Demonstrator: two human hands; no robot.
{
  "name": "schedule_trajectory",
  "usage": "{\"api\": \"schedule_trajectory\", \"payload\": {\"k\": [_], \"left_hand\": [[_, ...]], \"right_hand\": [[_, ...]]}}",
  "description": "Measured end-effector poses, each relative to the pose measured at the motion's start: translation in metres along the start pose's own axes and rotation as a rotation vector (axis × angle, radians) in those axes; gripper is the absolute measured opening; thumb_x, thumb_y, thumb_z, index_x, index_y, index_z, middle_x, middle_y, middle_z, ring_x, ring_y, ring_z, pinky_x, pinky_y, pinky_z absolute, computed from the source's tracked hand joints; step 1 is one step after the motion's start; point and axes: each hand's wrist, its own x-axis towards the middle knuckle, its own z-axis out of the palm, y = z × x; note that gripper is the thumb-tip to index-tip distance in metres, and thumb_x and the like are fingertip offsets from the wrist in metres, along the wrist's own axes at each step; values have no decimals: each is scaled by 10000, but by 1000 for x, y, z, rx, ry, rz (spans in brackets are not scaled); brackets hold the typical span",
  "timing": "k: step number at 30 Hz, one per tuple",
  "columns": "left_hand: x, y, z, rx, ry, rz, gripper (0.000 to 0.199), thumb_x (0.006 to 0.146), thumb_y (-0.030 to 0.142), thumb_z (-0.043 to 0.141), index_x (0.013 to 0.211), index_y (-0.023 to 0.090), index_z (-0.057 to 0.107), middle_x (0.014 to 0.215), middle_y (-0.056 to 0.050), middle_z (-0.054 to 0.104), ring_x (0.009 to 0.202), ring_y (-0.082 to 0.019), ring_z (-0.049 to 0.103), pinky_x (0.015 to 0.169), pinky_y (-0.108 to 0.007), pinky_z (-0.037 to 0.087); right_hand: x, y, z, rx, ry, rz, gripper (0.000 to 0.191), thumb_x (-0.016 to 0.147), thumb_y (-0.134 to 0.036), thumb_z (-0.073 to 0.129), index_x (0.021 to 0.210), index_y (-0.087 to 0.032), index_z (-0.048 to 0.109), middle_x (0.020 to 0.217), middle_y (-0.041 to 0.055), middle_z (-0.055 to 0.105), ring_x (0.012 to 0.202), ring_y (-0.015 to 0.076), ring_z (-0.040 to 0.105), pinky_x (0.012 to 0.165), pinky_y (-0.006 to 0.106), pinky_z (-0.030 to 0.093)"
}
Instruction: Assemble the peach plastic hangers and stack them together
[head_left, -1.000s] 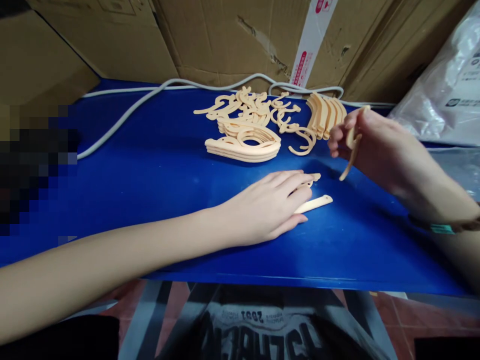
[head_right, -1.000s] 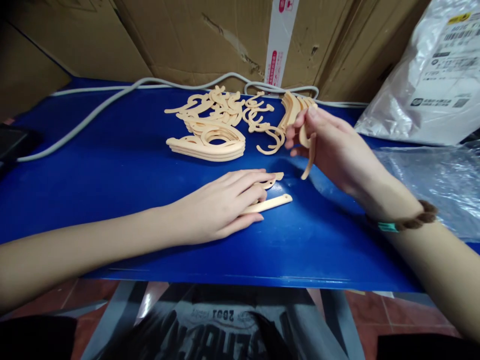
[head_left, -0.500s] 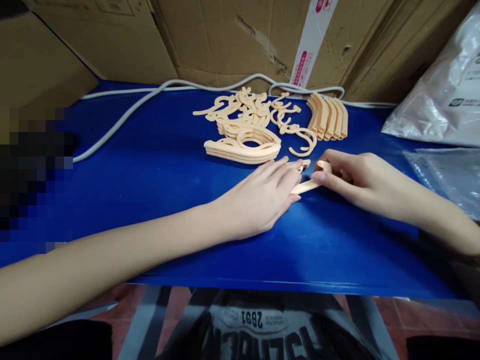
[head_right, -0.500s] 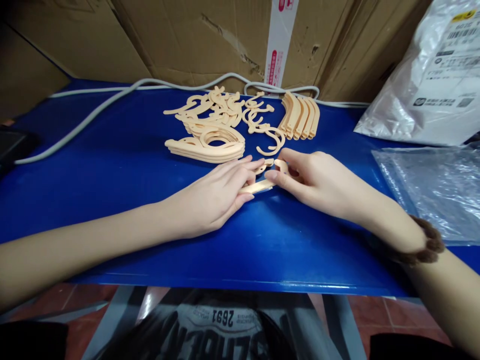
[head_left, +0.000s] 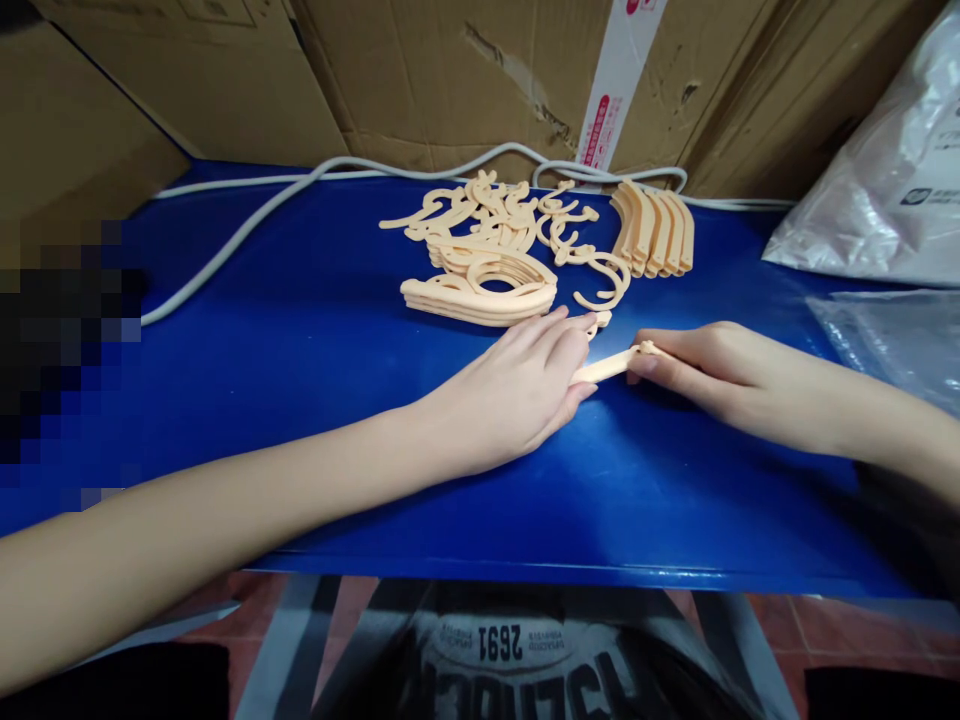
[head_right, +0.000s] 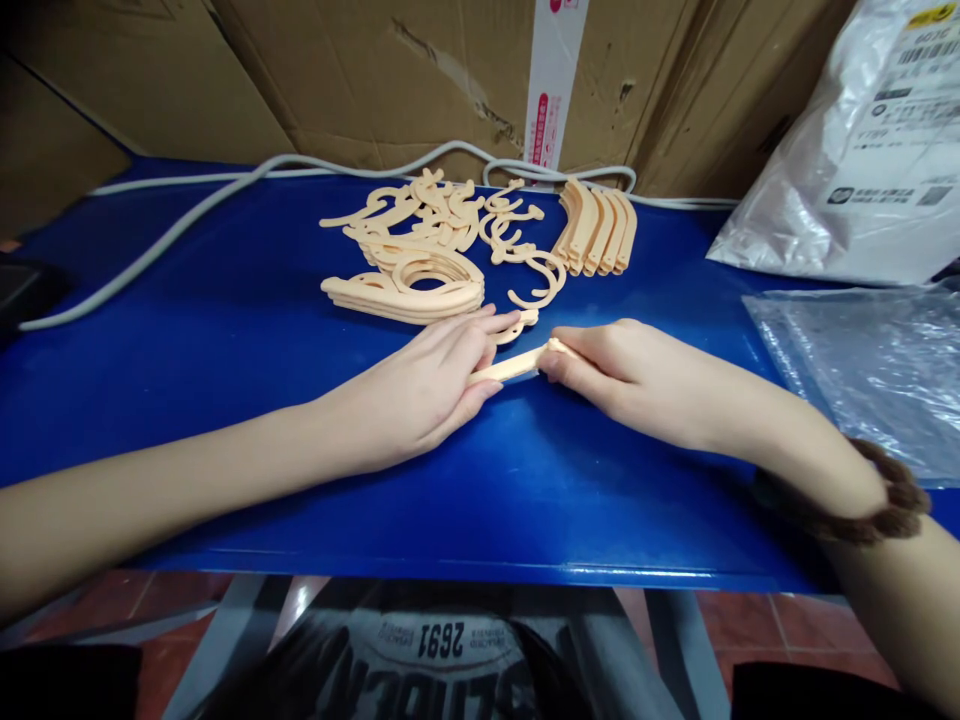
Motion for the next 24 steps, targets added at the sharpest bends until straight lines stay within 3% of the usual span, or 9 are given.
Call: {"api": "schedule_trajectory", "payload": {"k": [6, 10, 15, 20, 24], "left_hand": [[-2, -1, 0, -10, 1, 31, 389, 1181, 299, 350, 1444, 68, 521, 1656, -265, 551, 1593, -386, 505, 1309, -602, 455], [-2, 1, 1, -44, 24, 32, 357, 1179, 304, 360, 1412, 93, 530, 1660, -263, 551, 1584, -384, 519, 1286, -609, 482], [-1, 3, 0, -71, 39, 11, 376, 1167, 273, 366, 1459, 68, 488, 1643, -266, 565, 1575, -360, 534, 1299, -579, 476], [-2, 3, -2, -102, 16, -4, 302, 1168, 296, 368, 1361, 125, 526, 1680, -253, 532, 1610, -367, 491, 1308, -607, 458], [-1, 4, -2, -118, 20, -21, 284, 1163, 288, 378, 1351, 127, 517, 1678, -254, 534, 1606, -371, 497, 1315, -611, 447]], "right_hand": [[3, 2, -4, 13, 134, 1, 680, 1011, -854, 470, 699, -253, 531, 565, -20, 523, 508, 140, 425, 515, 315, 365], [2, 0, 1, 144, 100, 95, 675, 983, -888, 483, 735, -263, 534, 537, -14, 587, 415, 141, 469, 442, 317, 360], [2, -3, 4, 186, 61, 82, 798, 934, -983, 391, 699, -254, 615, 533, 5, 561, 456, 153, 466, 472, 335, 375], [2, -3, 1, 129, 24, 38, 659, 935, -887, 588, 746, -256, 594, 563, -36, 543, 489, 140, 452, 489, 311, 375], [1, -5, -1, 51, 57, 23, 642, 958, -858, 585, 734, -257, 584, 572, -17, 579, 509, 151, 478, 520, 322, 355]]}}
